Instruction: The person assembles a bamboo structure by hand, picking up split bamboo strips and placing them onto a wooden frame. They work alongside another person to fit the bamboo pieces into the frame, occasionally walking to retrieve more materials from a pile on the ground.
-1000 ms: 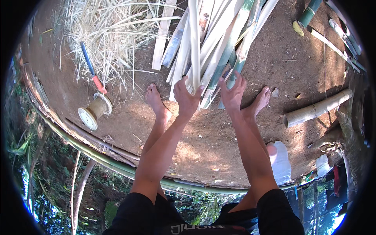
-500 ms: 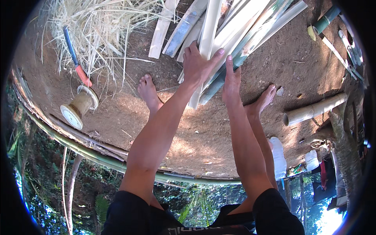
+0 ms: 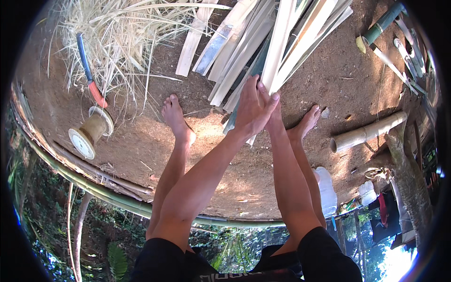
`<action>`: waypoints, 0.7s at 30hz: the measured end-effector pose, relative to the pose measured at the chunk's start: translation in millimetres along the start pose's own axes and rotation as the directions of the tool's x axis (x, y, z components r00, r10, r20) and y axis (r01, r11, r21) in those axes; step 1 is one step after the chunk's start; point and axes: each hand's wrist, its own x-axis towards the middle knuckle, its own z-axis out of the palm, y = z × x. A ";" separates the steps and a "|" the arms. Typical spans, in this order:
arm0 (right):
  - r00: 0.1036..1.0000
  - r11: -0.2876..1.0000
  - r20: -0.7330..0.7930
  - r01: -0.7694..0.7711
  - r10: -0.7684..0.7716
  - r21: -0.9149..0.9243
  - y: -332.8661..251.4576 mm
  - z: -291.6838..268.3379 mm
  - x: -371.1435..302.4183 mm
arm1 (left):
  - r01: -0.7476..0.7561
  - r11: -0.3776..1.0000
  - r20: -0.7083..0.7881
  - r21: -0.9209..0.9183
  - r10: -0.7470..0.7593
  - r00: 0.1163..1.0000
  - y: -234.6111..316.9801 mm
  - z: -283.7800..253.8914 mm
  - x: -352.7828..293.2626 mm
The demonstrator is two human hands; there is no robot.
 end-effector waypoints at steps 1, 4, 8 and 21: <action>1.000 1.000 0.000 -0.008 0.008 -0.019 2.4 -5.2 0.9 | 0.060 0.998 -0.016 -0.019 -0.060 0.998 -4.4 -2.2 3.1; 0.998 0.997 -0.013 -0.069 0.068 -0.042 -6.1 3.2 -8.8 | 0.149 0.984 -0.100 0.096 -0.139 0.985 -35.2 -5.4 17.6; 0.994 0.993 -0.003 -0.113 0.113 0.019 -6.2 -6.1 -12.9 | 0.118 0.975 -0.170 0.186 -0.086 0.982 -48.3 14.9 16.3; 0.942 0.738 -0.255 -0.013 -0.216 -0.675 -118.7 -60.5 -150.4 | 0.033 0.994 0.045 0.100 -0.038 0.998 94.6 9.0 -101.1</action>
